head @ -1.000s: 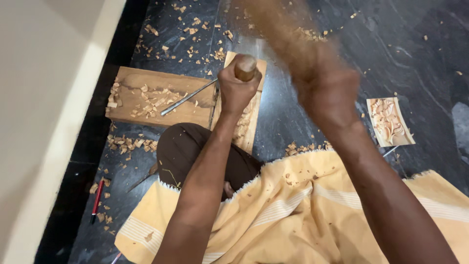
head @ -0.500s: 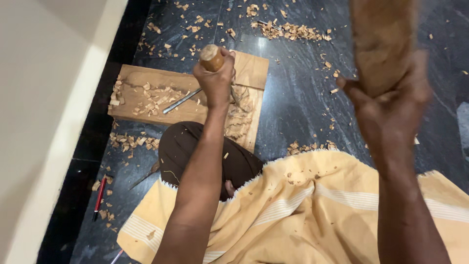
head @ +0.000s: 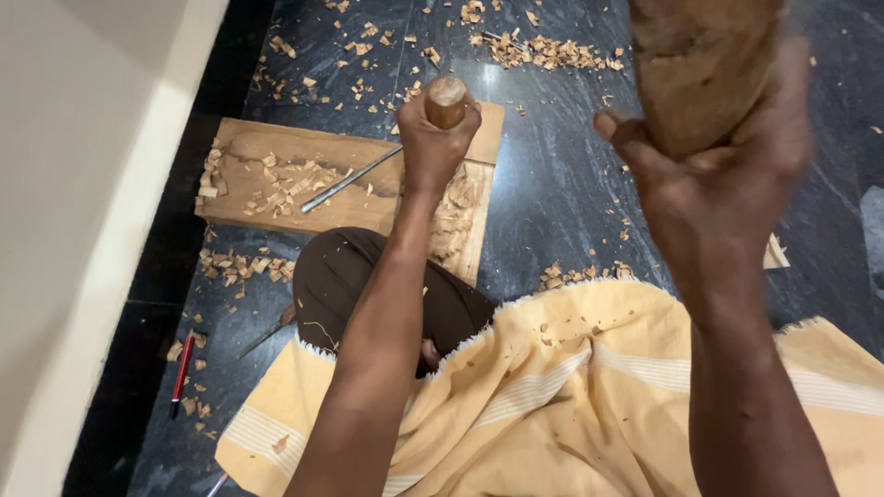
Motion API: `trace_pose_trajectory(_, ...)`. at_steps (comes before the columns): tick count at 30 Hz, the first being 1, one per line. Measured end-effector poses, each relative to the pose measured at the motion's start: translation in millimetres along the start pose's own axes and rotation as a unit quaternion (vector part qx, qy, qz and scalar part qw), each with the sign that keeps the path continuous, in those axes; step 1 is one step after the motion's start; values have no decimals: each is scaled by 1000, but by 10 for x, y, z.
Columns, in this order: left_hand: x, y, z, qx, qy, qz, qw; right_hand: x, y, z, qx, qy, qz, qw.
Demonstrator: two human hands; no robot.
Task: The person carves a floral design into a rectangular wooden block using a chisel and a wooden mallet. They repeatedly strike the chisel to remove wood shavings and occasionally reposition the block to continue shaping the pattern.
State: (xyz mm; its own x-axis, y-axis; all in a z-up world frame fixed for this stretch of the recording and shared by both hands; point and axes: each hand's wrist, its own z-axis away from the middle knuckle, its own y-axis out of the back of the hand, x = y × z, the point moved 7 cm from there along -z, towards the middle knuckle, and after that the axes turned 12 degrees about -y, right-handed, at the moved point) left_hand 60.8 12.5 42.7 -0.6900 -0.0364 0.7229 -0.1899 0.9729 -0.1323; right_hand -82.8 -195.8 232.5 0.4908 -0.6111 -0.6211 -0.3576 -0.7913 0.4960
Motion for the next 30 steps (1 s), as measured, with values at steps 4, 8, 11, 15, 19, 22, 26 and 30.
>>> trace_pose_trajectory(4,39,-42,-44,-6,-5,-11,1000,65,-63,-19,2,-10,40,999)
trace_pose_trajectory(8,81,-87,36,-58,-1,-29,998,158,-221,-49,-9,10,34,999)
trace_pose_trajectory(11,166,-66,76,-62,-55,-51,995,221,-410,-52,-13,15,126,992)
trace_pose_trajectory(15,16,26,126,-20,69,-47,996,299,-728,-97,-100,28,306,946)
trace_pose_trajectory(19,110,179,150,-4,34,37,999,152,-594,-155,-21,54,245,968)
trace_pose_trajectory(22,151,215,161,-13,1,36,999,6,-505,-184,18,109,171,979)
trace_pose_trajectory(26,-5,184,240,3,68,55,996,8,-771,-266,-69,104,217,968)
trace_pose_trajectory(30,-145,239,312,55,84,45,994,78,-954,-260,-94,137,312,935)
